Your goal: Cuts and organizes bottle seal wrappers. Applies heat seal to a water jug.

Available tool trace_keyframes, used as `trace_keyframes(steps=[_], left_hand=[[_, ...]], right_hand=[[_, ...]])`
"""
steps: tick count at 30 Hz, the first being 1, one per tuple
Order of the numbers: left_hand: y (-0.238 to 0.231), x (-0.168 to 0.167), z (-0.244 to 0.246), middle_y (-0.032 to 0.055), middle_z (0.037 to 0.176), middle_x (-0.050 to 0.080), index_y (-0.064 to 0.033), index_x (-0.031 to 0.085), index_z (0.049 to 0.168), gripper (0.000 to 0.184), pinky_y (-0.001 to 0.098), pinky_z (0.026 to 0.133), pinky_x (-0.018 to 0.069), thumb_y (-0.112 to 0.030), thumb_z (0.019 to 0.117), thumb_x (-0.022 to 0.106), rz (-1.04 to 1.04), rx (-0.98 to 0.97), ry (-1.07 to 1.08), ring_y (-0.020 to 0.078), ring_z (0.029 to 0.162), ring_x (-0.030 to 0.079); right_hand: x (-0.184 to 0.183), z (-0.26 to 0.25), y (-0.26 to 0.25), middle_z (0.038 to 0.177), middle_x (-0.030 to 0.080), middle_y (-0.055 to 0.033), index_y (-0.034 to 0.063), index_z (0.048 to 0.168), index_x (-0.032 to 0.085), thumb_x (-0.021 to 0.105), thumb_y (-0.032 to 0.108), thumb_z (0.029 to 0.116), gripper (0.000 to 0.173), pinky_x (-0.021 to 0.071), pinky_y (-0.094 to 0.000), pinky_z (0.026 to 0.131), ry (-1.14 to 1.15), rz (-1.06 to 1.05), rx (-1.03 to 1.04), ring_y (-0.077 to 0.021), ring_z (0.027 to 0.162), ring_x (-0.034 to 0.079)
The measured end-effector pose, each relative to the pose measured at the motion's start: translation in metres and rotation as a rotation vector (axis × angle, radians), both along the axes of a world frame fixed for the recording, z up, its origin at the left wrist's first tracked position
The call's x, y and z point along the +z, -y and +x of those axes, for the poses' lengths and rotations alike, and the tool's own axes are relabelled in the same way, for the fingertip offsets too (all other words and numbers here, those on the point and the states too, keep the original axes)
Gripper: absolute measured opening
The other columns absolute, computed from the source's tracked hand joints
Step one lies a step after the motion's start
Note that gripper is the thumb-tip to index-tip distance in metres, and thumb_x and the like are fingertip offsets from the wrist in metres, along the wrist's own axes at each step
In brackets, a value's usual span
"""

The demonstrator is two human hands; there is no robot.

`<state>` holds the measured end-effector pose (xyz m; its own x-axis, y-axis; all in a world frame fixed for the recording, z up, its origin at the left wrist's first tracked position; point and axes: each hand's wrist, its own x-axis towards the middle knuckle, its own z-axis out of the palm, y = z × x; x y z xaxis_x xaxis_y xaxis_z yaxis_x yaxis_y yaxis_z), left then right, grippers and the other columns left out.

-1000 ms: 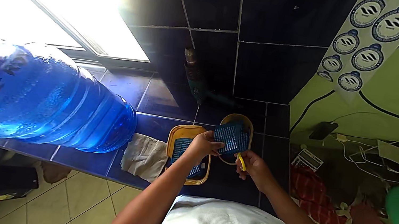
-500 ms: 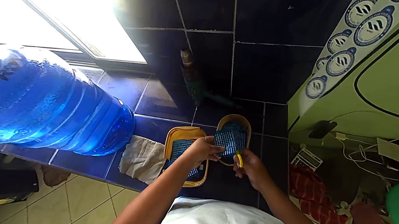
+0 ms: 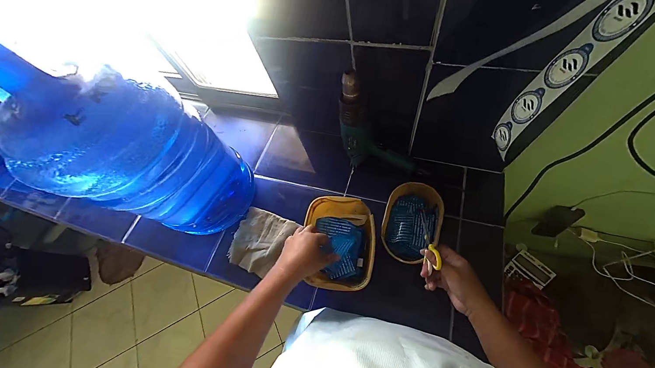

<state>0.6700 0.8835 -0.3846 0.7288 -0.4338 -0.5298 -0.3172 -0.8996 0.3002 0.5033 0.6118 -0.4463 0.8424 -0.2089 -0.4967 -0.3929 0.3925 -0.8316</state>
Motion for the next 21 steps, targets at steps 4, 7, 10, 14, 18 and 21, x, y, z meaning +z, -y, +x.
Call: trace_keyframes(steps=[4,7,10,14,18,21], left_hand=[[-0.006,-0.001,0.008,0.0183,0.136,0.061,-0.0140,0.076,0.117,0.047,0.0651,0.107,0.0362,-0.054,0.0974,0.061,-0.089,-0.019,0.186,0.0414,0.132,0.050],[-0.002,-0.006,0.032,0.0157,0.138,0.060,-0.0149,0.068,0.133,0.034,0.0612,0.107,0.0365,-0.028,0.1050,0.054,-0.078,-0.137,0.261,0.0388,0.134,0.049],[0.004,-0.016,0.053,0.0125,0.132,0.064,-0.0128,0.074,0.116,0.024,0.0612,0.107,0.0358,-0.025,0.0967,0.069,-0.100,-0.261,0.224,0.0366,0.131,0.050],[0.006,-0.006,0.067,0.0117,0.120,0.070,-0.0102,0.076,0.105,0.017,0.0588,0.107,0.0370,-0.024,0.0967,0.069,-0.135,-0.348,0.218,0.0329,0.124,0.058],[-0.003,-0.003,0.071,0.0072,0.127,0.070,-0.0158,0.078,0.113,0.025,0.0558,0.112,0.0347,-0.027,0.1037,0.058,-0.085,-0.452,0.282,0.0288,0.126,0.059],[-0.013,-0.006,0.073,0.0074,0.133,0.067,-0.0167,0.078,0.118,0.025,0.0557,0.110,0.0372,-0.023,0.1040,0.058,-0.236,-0.440,0.342,0.0297,0.127,0.058]], right_hand=[[0.010,-0.005,-0.018,0.073,0.065,-0.0023,0.0018,0.113,0.057,0.053,0.016,0.1069,0.016,0.0562,-0.0250,0.055,0.022,-0.055,-0.044,-0.0106,0.058,0.063],[0.016,-0.008,-0.032,0.074,0.065,-0.0022,0.0021,0.113,0.057,0.053,0.017,0.1073,0.016,0.0564,-0.0250,0.055,0.023,-0.076,-0.082,-0.0108,0.058,0.063],[0.022,-0.009,-0.050,0.074,0.065,-0.0019,0.0026,0.112,0.058,0.054,0.017,0.1067,0.016,0.0565,-0.0250,0.055,0.033,-0.085,-0.123,-0.0107,0.058,0.064],[0.028,-0.010,-0.073,0.074,0.066,-0.0014,0.0027,0.114,0.057,0.054,0.015,0.1065,0.015,0.0568,-0.0247,0.056,0.029,-0.089,-0.188,-0.0102,0.059,0.064],[0.026,-0.012,-0.091,0.074,0.066,-0.0014,0.0021,0.114,0.057,0.054,0.014,0.1060,0.015,0.0560,-0.0233,0.055,0.018,-0.094,-0.237,-0.0095,0.058,0.064],[0.027,-0.012,-0.100,0.076,0.066,-0.0019,0.0013,0.116,0.057,0.054,0.013,0.1059,0.016,0.0554,-0.0225,0.055,0.005,-0.112,-0.243,-0.0089,0.059,0.064]])
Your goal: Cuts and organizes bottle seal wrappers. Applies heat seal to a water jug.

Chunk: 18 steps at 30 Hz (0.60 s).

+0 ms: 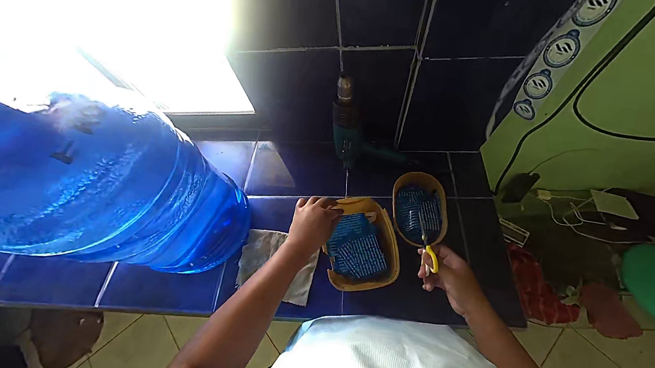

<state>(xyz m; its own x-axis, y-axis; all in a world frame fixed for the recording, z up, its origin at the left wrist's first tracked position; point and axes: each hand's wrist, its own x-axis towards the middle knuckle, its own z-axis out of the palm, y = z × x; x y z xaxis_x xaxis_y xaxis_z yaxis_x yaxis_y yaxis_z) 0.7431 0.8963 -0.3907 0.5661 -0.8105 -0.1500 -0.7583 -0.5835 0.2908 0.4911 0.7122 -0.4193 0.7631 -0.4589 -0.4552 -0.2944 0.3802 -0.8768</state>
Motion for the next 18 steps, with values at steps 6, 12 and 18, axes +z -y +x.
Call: trace_keyframes(steps=[6,12,18], left_hand=[[-0.005,0.030,0.004,0.0138,0.107,0.070,0.0012,0.064,0.117,0.024,0.0394,0.083,0.0591,-0.012,0.0983,0.069,-0.521,0.513,-0.583,0.0202,0.090,0.070],[0.019,0.012,-0.005,0.0109,0.093,0.072,0.0011,0.067,0.106,0.021,0.0351,0.072,0.0553,-0.008,0.0902,0.077,-0.558,0.657,-0.752,0.0160,0.078,0.067],[0.060,0.013,-0.043,0.0057,0.085,0.066,-0.0017,0.058,0.104,0.015,0.0282,0.066,0.0567,-0.003,0.0946,0.069,-0.733,0.794,-1.018,0.0117,0.068,0.063]], right_hand=[[0.012,0.005,-0.004,0.081,0.067,-0.0020,0.0005,0.119,0.056,0.053,0.009,0.1052,0.016,0.0566,-0.0228,0.058,0.055,-0.008,0.006,-0.0093,0.063,0.066],[0.018,0.006,0.004,0.079,0.067,0.0004,0.0021,0.115,0.057,0.057,0.011,0.1013,0.016,0.0553,-0.0220,0.058,0.095,-0.003,0.223,-0.0075,0.063,0.065],[0.002,-0.013,0.027,0.078,0.068,0.0021,0.0033,0.112,0.058,0.065,0.016,0.0967,0.021,0.0544,-0.0208,0.056,0.128,0.012,0.379,-0.0056,0.062,0.065]])
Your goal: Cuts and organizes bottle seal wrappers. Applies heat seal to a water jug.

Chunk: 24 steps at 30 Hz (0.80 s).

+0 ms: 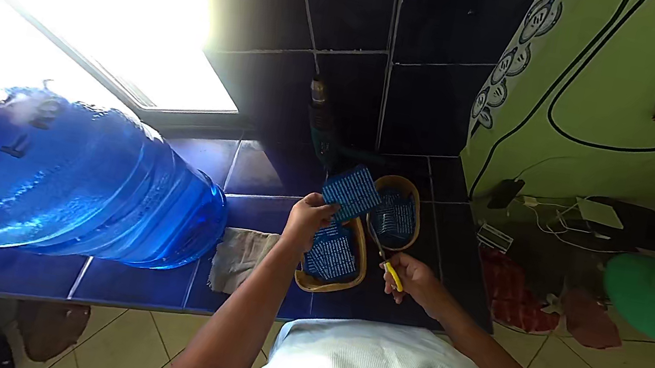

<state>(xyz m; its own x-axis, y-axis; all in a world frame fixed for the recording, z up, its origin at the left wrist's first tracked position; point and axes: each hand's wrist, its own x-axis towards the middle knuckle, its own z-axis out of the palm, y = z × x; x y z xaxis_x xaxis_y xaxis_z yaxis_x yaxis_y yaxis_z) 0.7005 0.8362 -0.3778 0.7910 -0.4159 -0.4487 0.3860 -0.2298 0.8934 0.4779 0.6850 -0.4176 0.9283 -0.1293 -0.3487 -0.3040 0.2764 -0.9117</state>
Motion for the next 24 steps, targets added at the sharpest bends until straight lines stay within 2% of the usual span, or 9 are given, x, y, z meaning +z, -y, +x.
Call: trace_keyframes(steps=[3,11,14,18,24], left_hand=[[0.022,0.003,-0.017,0.0053,0.084,0.065,-0.0025,0.057,0.102,0.016,0.0276,0.066,0.0572,-0.002,0.0936,0.070,0.008,-0.015,-0.028,0.0114,0.067,0.064],[0.060,0.007,-0.046,0.0066,0.087,0.068,-0.0004,0.059,0.104,0.019,0.0283,0.068,0.0583,0.003,0.0906,0.072,0.033,-0.045,-0.018,0.0124,0.070,0.066],[0.068,0.011,-0.051,0.0054,0.084,0.068,-0.0011,0.059,0.101,0.017,0.0267,0.066,0.0581,0.004,0.0905,0.072,0.046,-0.041,-0.014,0.0110,0.068,0.066],[0.074,0.011,-0.053,0.0061,0.086,0.067,0.0000,0.059,0.104,0.018,0.0268,0.068,0.0578,0.002,0.0916,0.071,0.081,-0.045,0.001,0.0110,0.069,0.065],[0.079,0.009,-0.050,0.0061,0.084,0.066,-0.0002,0.058,0.103,0.016,0.0259,0.067,0.0575,0.000,0.0929,0.071,0.097,-0.031,-0.023,0.0106,0.068,0.065]], right_hand=[[-0.001,-0.004,0.017,0.079,0.068,0.0017,0.0015,0.115,0.058,0.065,0.016,0.0969,0.024,0.0551,-0.0216,0.058,0.019,0.005,-0.018,-0.0064,0.064,0.065],[-0.004,-0.008,0.061,0.080,0.068,0.0011,0.0018,0.114,0.058,0.065,0.015,0.0971,0.022,0.0558,-0.0222,0.058,0.082,0.028,-0.012,-0.0071,0.063,0.065],[-0.007,-0.009,0.069,0.080,0.068,0.0014,0.0023,0.113,0.058,0.064,0.015,0.0974,0.021,0.0558,-0.0216,0.058,0.092,0.031,-0.007,-0.0068,0.064,0.065],[-0.011,-0.008,0.076,0.079,0.068,0.0017,0.0023,0.114,0.059,0.063,0.015,0.0983,0.020,0.0561,-0.0218,0.058,0.111,0.033,-0.008,-0.0068,0.063,0.065],[-0.015,-0.002,0.083,0.079,0.067,0.0015,0.0018,0.114,0.059,0.064,0.017,0.0978,0.023,0.0563,-0.0224,0.059,0.113,0.050,-0.008,-0.0073,0.064,0.065]])
